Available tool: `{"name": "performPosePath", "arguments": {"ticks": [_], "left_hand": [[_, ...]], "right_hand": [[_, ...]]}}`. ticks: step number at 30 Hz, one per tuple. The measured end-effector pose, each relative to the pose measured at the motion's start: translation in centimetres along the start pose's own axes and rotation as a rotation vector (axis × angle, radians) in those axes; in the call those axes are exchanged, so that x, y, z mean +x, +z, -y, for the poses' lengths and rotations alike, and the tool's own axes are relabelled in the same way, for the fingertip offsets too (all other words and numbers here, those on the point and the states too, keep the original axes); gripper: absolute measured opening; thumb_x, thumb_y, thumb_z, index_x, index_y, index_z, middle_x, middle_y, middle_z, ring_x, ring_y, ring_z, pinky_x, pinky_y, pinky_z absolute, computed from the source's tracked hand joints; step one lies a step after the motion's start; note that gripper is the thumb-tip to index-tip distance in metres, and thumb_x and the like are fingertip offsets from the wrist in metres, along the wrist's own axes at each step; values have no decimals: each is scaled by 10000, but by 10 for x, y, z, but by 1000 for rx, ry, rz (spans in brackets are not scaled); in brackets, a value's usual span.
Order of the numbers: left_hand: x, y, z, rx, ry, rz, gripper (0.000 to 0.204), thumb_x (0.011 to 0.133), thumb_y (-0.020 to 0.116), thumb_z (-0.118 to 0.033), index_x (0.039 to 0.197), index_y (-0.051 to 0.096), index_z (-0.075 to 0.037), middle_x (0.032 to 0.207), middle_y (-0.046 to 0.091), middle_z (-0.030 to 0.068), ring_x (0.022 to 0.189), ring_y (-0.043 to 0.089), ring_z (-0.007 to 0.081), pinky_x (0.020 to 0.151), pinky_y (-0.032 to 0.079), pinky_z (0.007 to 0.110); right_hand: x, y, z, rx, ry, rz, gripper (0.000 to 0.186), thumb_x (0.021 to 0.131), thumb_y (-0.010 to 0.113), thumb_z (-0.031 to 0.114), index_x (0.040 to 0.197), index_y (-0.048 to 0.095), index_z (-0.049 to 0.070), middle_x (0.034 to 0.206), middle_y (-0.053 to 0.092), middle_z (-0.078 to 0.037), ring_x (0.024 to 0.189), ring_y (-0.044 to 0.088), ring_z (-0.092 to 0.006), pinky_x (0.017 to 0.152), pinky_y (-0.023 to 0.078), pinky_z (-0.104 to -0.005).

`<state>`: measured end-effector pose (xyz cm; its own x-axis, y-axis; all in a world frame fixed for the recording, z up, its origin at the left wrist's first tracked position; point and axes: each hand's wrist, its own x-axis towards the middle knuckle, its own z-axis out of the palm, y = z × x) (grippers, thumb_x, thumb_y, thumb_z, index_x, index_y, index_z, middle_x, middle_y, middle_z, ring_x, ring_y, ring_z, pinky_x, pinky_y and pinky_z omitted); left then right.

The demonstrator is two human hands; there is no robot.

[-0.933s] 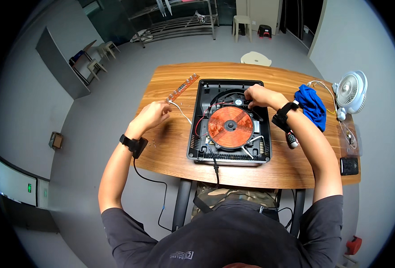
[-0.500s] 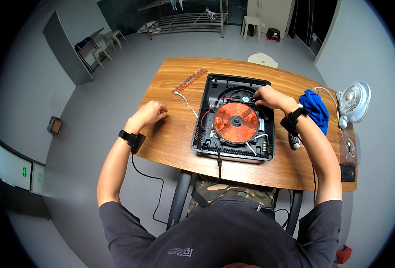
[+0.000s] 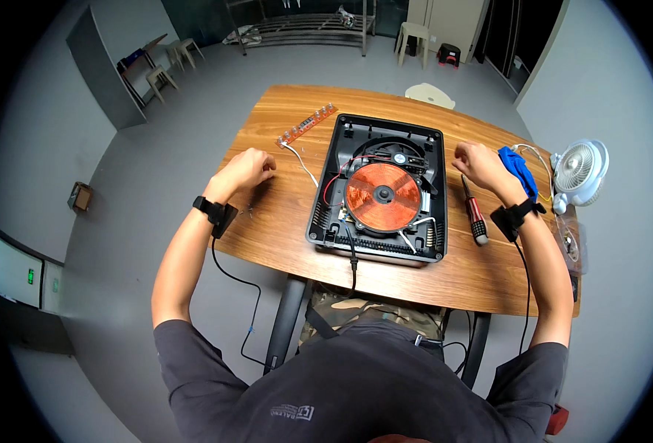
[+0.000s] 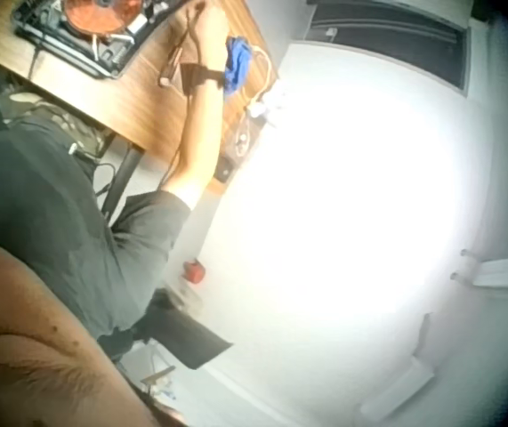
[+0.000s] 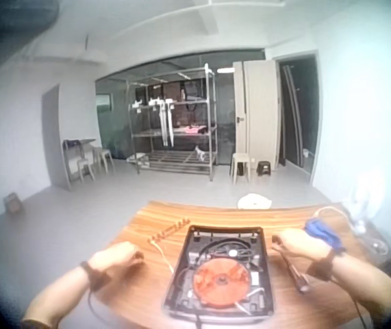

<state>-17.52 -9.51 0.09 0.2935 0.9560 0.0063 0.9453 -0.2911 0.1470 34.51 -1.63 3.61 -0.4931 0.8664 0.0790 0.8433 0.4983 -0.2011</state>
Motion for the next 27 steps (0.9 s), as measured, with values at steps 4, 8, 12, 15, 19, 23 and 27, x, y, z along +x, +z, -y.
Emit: {"name": "performPosePath", "arguments": {"ticks": [4,8,12,15,19,23,27], "left_hand": [[31,5,-7,1,2,-8,203,854,718,-109,1045,759,-58,979,750,171,948,714,343,850,573,436],[55,11,-16,-29,11,10,162,842,708,-89,996,754,-65,945,746,161,926,713,347,827,571,445],[68,17,-17,-22,24,27,100,832,724,-90,925,730,-53,898,736,150,901,708,342,797,564,449],[72,21,-13,-19,11,74,96,821,747,-97,900,716,-51,880,731,145,887,705,336,783,561,445],[73,25,-14,-34,31,103,118,804,769,-95,892,704,-50,863,729,135,882,705,325,774,561,435],[70,29,-16,-42,24,127,137,798,780,-94,899,699,-48,871,731,131,886,706,323,775,563,428],[69,31,-15,-43,63,80,144,798,782,-100,902,697,-47,885,731,135,890,706,326,779,563,429]], "right_hand": [[-32,18,-35,-131,94,75,315,911,707,323,944,641,16,879,710,-231,864,689,-431,736,557,-501],[-70,37,-30,-206,116,229,426,946,670,389,1101,549,11,892,710,-238,853,690,-443,717,560,-524],[-87,46,-19,-220,155,197,472,971,633,391,1170,452,3,873,702,-263,818,692,-459,705,565,-526],[-89,59,-23,-172,188,201,456,988,601,367,1186,429,-5,872,700,-277,798,689,-470,704,563,-537],[-94,74,-31,-76,212,198,365,1025,520,296,1188,417,-13,878,690,-305,785,674,-498,710,551,-570],[-92,76,-27,-47,216,226,300,1051,446,254,1178,412,-16,887,678,-327,801,658,-524,721,537,-596],[-91,76,-27,-52,241,225,301,1055,438,259,1172,414,-17,905,681,-327,828,660,-524,742,536,-596]]}}
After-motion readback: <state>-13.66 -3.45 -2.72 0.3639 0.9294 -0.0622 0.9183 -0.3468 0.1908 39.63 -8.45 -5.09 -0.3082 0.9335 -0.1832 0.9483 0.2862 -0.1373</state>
